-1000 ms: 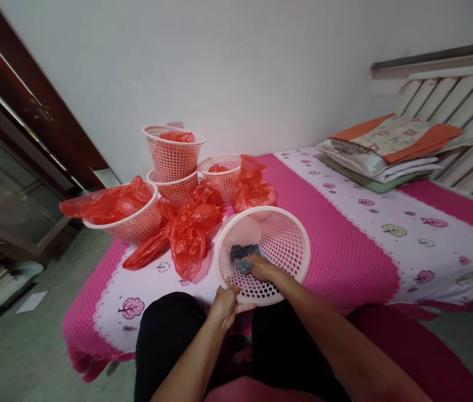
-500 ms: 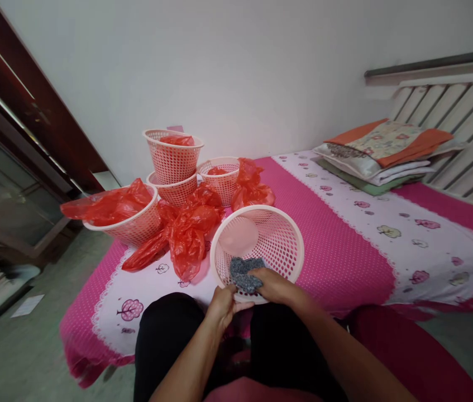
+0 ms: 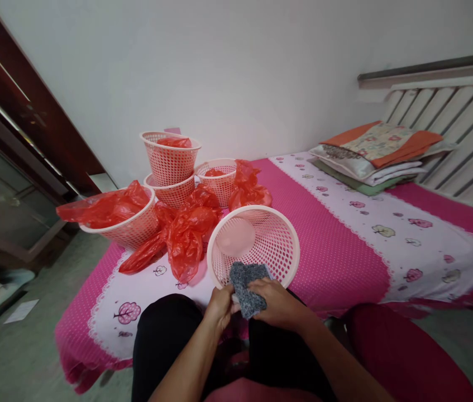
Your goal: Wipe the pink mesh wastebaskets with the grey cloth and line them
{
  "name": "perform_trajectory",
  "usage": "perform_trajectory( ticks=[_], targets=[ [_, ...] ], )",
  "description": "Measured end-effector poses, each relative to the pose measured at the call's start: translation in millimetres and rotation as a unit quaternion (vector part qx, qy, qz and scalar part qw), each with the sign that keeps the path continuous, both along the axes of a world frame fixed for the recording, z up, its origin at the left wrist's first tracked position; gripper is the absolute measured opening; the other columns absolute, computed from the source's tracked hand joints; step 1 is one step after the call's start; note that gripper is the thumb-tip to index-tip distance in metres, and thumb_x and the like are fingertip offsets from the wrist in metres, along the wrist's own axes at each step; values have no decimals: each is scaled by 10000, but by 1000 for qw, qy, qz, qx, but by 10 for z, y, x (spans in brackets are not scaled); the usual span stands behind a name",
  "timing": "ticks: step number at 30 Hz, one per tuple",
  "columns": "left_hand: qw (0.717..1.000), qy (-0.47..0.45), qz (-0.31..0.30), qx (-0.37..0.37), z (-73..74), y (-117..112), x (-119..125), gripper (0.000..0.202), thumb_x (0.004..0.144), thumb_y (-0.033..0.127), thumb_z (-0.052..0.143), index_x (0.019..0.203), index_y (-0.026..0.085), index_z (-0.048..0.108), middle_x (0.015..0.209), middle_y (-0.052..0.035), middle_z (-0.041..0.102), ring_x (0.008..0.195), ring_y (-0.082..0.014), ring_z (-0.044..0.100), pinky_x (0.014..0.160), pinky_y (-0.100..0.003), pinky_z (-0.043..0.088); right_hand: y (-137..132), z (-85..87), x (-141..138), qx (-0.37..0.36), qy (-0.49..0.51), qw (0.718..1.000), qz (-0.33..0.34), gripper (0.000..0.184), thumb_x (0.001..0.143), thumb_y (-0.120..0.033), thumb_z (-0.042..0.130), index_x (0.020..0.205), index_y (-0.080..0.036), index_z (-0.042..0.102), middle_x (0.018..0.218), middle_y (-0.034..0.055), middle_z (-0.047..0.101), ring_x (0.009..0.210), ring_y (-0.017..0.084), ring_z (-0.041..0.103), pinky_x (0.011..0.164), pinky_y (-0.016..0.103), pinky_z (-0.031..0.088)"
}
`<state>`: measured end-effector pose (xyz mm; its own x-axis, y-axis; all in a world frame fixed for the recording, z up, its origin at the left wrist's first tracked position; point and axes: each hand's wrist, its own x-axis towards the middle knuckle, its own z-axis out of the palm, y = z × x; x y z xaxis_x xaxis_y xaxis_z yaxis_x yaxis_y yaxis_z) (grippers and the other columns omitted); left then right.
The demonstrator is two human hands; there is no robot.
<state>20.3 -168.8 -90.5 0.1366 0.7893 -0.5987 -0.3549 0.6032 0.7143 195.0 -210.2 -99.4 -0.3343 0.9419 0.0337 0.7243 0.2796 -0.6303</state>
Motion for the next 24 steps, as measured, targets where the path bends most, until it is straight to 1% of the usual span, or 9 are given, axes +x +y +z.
perform_trajectory(
  ticks=[3,6,10,11,12,15,17,21,24],
  targets=[
    [1000,26,-9,3,-21,8,-1,160,812,14,613,929,66,709,657,-90,741,559,-182,715,564,-266,629,-34,69,36,-39,53,998,14,595,792,-388,819,1348,-192,744,1386,150,732,1311,361,632,1178,509,433],
    [999,31,-6,0,-41,15,-3,139,804,48,645,922,72,714,649,-81,736,551,-183,709,529,-247,598,-39,196,109,-90,140,984,56,636,817,-369,763,1422,-181,709,1495,153,674,1405,348,593,1240,506,383],
    [1000,6,-4,27,-59,19,6,132,752,69,682,876,76,727,644,-89,736,571,-210,718,508,-256,574,25,309,174,-174,330,918,132,643,895,-464,682,1481,-201,664,1507,119,674,1426,327,603,1233,506,411],
    [999,-4,-3,40,-64,20,10,135,732,67,696,862,75,731,652,-95,740,582,-219,724,517,-264,577,59,300,164,-177,359,908,121,621,922,-486,656,1476,-207,666,1486,117,690,1409,321,621,1220,507,430],
    [999,-13,-2,51,-69,21,13,137,713,63,711,847,75,734,657,-98,742,594,-226,729,528,-270,580,99,271,141,-165,363,912,94,589,941,-489,638,1458,-210,678,1462,120,706,1389,318,639,1209,509,444],
    [998,-25,5,56,-103,26,17,135,685,50,728,816,80,736,633,-90,726,628,-236,742,558,-275,586,230,95,6,-81,236,968,-20,498,943,-408,642,1382,-188,727,1422,158,724,1351,330,661,1200,523,451],
    [998,-27,13,51,-144,31,10,162,691,50,718,847,82,745,623,-79,719,656,-240,753,588,-282,597,302,-49,-103,-47,120,990,-50,496,947,-345,627,1395,-152,715,1465,191,689,1391,344,628,1219,530,424],
    [998,-9,21,50,-234,48,-11,273,693,56,711,960,81,759,645,-66,731,698,-250,770,628,-302,614,408,-224,-243,-36,-3,998,-47,527,989,-286,557,1483,-120,636,1574,206,595,1490,327,538,1256,503,364],
    [999,3,23,43,-255,65,-22,272,697,66,710,964,75,760,657,-79,740,708,-261,774,629,-313,616,505,-219,-239,-18,-54,995,-77,616,976,-379,622,1530,-113,585,1605,227,554,1513,360,497,1257,525,331]
  ],
)
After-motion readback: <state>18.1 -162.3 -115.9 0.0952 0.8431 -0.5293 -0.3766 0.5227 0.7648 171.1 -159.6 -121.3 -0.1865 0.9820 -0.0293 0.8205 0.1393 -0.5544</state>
